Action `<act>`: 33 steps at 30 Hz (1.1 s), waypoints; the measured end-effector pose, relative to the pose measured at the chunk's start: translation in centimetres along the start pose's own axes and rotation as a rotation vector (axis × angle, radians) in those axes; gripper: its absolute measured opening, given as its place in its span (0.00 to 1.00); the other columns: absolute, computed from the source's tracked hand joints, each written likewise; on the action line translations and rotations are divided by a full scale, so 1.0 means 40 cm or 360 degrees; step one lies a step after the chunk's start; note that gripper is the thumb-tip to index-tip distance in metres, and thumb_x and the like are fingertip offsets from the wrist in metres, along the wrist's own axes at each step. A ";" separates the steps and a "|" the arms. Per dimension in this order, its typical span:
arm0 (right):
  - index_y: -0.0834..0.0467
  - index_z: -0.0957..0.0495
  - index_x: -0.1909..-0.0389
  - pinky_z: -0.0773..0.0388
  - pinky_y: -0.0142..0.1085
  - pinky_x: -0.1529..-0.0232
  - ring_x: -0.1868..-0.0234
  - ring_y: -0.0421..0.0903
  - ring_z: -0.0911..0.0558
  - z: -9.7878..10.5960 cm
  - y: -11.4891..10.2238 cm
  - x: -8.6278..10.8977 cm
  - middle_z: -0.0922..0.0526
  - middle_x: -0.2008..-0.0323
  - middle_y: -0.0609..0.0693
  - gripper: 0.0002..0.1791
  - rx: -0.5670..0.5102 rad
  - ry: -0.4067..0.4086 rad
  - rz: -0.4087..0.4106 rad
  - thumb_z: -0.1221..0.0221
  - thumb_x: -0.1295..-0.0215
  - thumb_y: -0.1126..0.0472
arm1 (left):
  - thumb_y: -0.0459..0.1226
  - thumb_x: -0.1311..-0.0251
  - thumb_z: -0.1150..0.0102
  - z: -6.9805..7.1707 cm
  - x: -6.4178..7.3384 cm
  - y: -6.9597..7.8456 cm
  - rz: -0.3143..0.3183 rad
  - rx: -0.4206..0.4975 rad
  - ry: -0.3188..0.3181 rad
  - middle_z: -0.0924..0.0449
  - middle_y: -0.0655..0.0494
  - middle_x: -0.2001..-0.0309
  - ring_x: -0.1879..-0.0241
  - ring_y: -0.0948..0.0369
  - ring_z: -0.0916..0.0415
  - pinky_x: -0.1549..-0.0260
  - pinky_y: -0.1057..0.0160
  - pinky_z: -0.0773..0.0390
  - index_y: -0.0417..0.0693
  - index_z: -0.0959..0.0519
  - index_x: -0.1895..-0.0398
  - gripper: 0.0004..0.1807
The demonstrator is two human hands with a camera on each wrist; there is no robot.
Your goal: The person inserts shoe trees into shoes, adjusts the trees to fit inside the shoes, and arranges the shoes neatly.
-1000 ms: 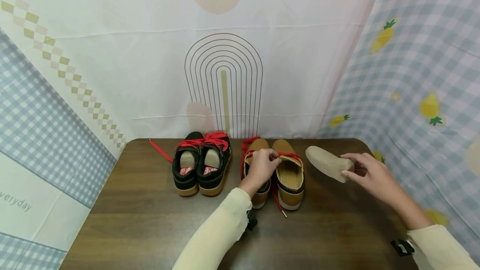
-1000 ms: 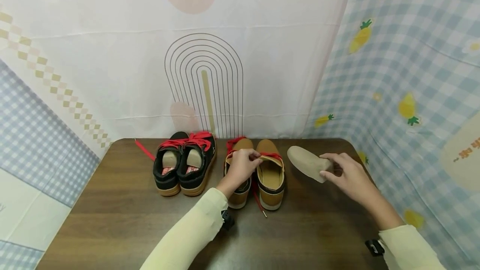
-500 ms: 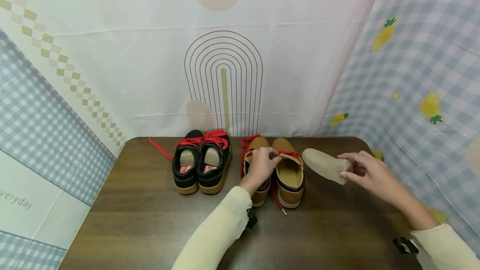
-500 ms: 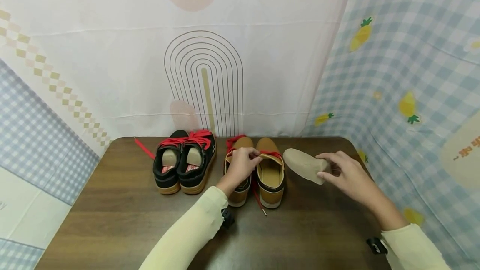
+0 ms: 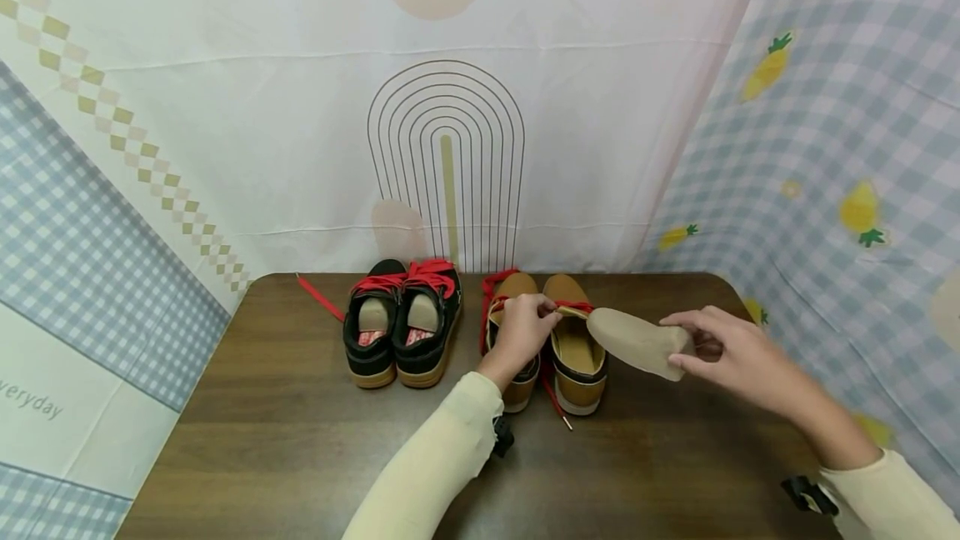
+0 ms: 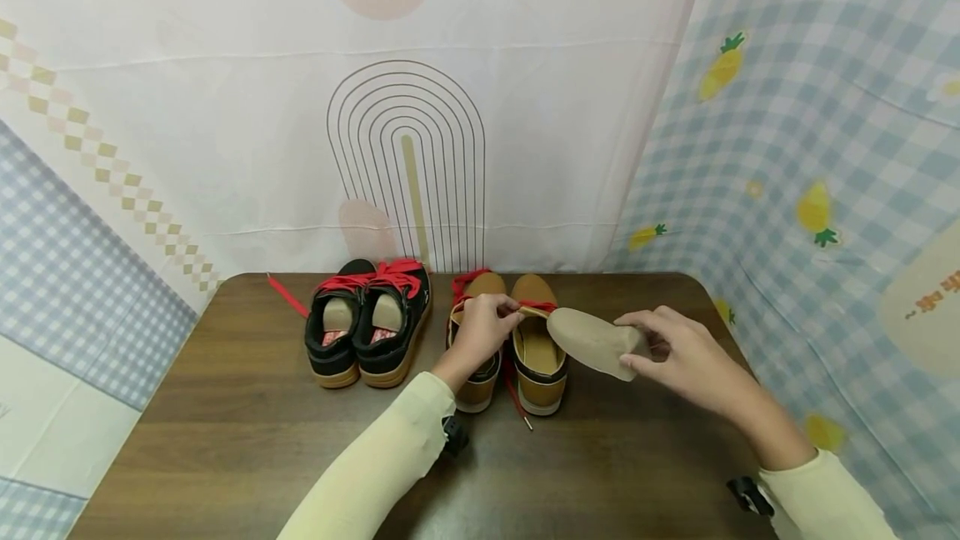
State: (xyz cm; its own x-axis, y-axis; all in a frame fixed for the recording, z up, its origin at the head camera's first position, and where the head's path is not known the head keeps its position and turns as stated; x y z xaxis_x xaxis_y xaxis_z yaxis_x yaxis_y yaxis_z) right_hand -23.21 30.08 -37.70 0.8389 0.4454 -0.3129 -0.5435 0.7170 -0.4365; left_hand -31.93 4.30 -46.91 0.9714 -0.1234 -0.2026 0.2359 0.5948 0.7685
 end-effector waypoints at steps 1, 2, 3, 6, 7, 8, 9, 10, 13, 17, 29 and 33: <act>0.48 0.17 0.45 0.17 0.28 0.64 0.63 0.32 0.18 -0.002 -0.003 -0.001 0.20 0.62 0.41 0.23 -0.0018 -0.0018 -0.0004 0.24 0.42 0.59 | 0.38 0.35 0.30 0.000 0.000 -0.001 0.0002 -0.0003 -0.0001 0.10 0.55 0.64 0.66 0.64 0.17 0.67 0.71 0.20 0.46 0.10 0.62 0.05; 0.48 0.17 0.45 0.16 0.29 0.64 0.62 0.32 0.17 -0.004 -0.006 -0.001 0.20 0.62 0.41 0.23 -0.0036 -0.0036 -0.0007 0.25 0.41 0.59 | 0.38 0.35 0.30 -0.001 0.000 -0.001 0.0004 -0.0007 -0.0001 0.10 0.55 0.63 0.66 0.64 0.17 0.67 0.71 0.20 0.46 0.10 0.62 0.05; 0.48 0.17 0.45 0.16 0.29 0.63 0.62 0.32 0.18 -0.005 -0.010 -0.001 0.20 0.62 0.41 0.23 -0.0050 -0.0051 -0.0005 0.25 0.41 0.59 | 0.38 0.35 0.30 -0.001 0.000 -0.001 0.0006 -0.0008 -0.0002 0.10 0.55 0.63 0.66 0.64 0.17 0.67 0.71 0.20 0.46 0.10 0.62 0.05; 0.48 0.17 0.45 0.16 0.30 0.64 0.62 0.32 0.17 -0.010 -0.021 -0.002 0.20 0.61 0.40 0.22 -0.0065 -0.0091 0.0015 0.25 0.41 0.59 | 0.39 0.35 0.30 -0.001 -0.001 0.000 0.0006 -0.0008 -0.0001 0.10 0.55 0.63 0.66 0.64 0.16 0.67 0.71 0.20 0.46 0.10 0.62 0.05; 0.48 0.17 0.46 0.16 0.30 0.64 0.62 0.32 0.17 -0.011 -0.026 -0.002 0.20 0.62 0.39 0.22 -0.0062 -0.0099 0.0031 0.25 0.41 0.59 | 0.39 0.35 0.30 -0.001 -0.001 0.001 0.0007 -0.0004 0.0001 0.10 0.55 0.63 0.66 0.64 0.16 0.67 0.71 0.20 0.47 0.10 0.62 0.05; 0.48 0.17 0.46 0.16 0.30 0.64 0.62 0.32 0.17 -0.013 -0.030 -0.002 0.21 0.62 0.39 0.22 -0.0060 -0.0106 0.0047 0.24 0.42 0.60 | 0.39 0.35 0.30 -0.001 -0.002 0.002 0.0006 -0.0002 0.0002 0.10 0.55 0.63 0.66 0.64 0.16 0.67 0.71 0.20 0.47 0.10 0.62 0.05; 0.48 0.17 0.46 0.16 0.30 0.64 0.62 0.32 0.17 -0.015 -0.035 -0.002 0.21 0.62 0.39 0.23 -0.0056 -0.0111 0.0065 0.24 0.43 0.60 | 0.39 0.35 0.30 -0.001 -0.002 0.002 0.0006 0.0001 0.0001 0.10 0.55 0.64 0.66 0.64 0.16 0.68 0.71 0.20 0.47 0.10 0.62 0.05; 0.48 0.17 0.46 0.16 0.30 0.64 0.63 0.32 0.17 -0.017 -0.039 -0.003 0.21 0.62 0.38 0.23 -0.0053 -0.0117 0.0080 0.24 0.43 0.60 | 0.38 0.35 0.30 -0.001 -0.002 0.002 0.0004 0.0003 0.0002 0.10 0.55 0.64 0.66 0.64 0.16 0.68 0.71 0.20 0.47 0.10 0.62 0.05; 0.49 0.17 0.46 0.17 0.30 0.66 0.63 0.32 0.19 -0.024 -0.051 -0.005 0.22 0.63 0.37 0.23 -0.0060 -0.0136 0.0114 0.24 0.43 0.60 | 0.38 0.35 0.30 -0.002 -0.001 0.001 -0.0001 0.0004 0.0004 0.10 0.55 0.64 0.67 0.65 0.17 0.68 0.71 0.20 0.46 0.10 0.63 0.05; 0.49 0.17 0.46 0.19 0.30 0.68 0.65 0.30 0.21 -0.034 -0.063 -0.011 0.22 0.63 0.38 0.22 -0.0086 -0.0172 0.0117 0.25 0.42 0.59 | 0.38 0.36 0.30 -0.002 -0.001 0.000 -0.0003 -0.0003 0.0011 0.10 0.55 0.65 0.68 0.65 0.17 0.68 0.72 0.20 0.46 0.10 0.63 0.05; 0.50 0.16 0.47 0.25 0.29 0.70 0.68 0.35 0.26 -0.085 -0.083 -0.028 0.24 0.66 0.41 0.20 0.0039 -0.0186 -0.0011 0.26 0.40 0.56 | 0.38 0.35 0.30 0.000 0.000 -0.001 0.0005 0.0015 0.0007 0.10 0.55 0.64 0.67 0.65 0.16 0.68 0.72 0.20 0.46 0.10 0.62 0.05; 0.51 0.16 0.47 0.26 0.30 0.70 0.68 0.39 0.27 -0.103 -0.099 -0.036 0.25 0.67 0.42 0.21 0.0144 -0.0180 -0.0052 0.25 0.41 0.55 | 0.38 0.35 0.30 -0.001 0.001 0.000 -0.0006 0.0037 0.0002 0.10 0.55 0.64 0.67 0.65 0.16 0.68 0.72 0.20 0.46 0.10 0.62 0.05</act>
State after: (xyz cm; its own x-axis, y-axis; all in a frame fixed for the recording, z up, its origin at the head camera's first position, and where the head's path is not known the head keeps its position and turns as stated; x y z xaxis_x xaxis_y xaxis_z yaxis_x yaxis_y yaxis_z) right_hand -22.39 24.39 -39.01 0.8570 0.4748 -0.2004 -0.5151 0.7754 -0.3654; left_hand -31.89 4.33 -46.95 0.9706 -0.1245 -0.2061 0.2398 0.5759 0.7815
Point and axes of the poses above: each hand's wrist, its own x-axis away from the middle knuckle, its own z-axis out of the back of the hand, y = z × x, the point moved 6 cm from there along -x, towards the middle knuckle
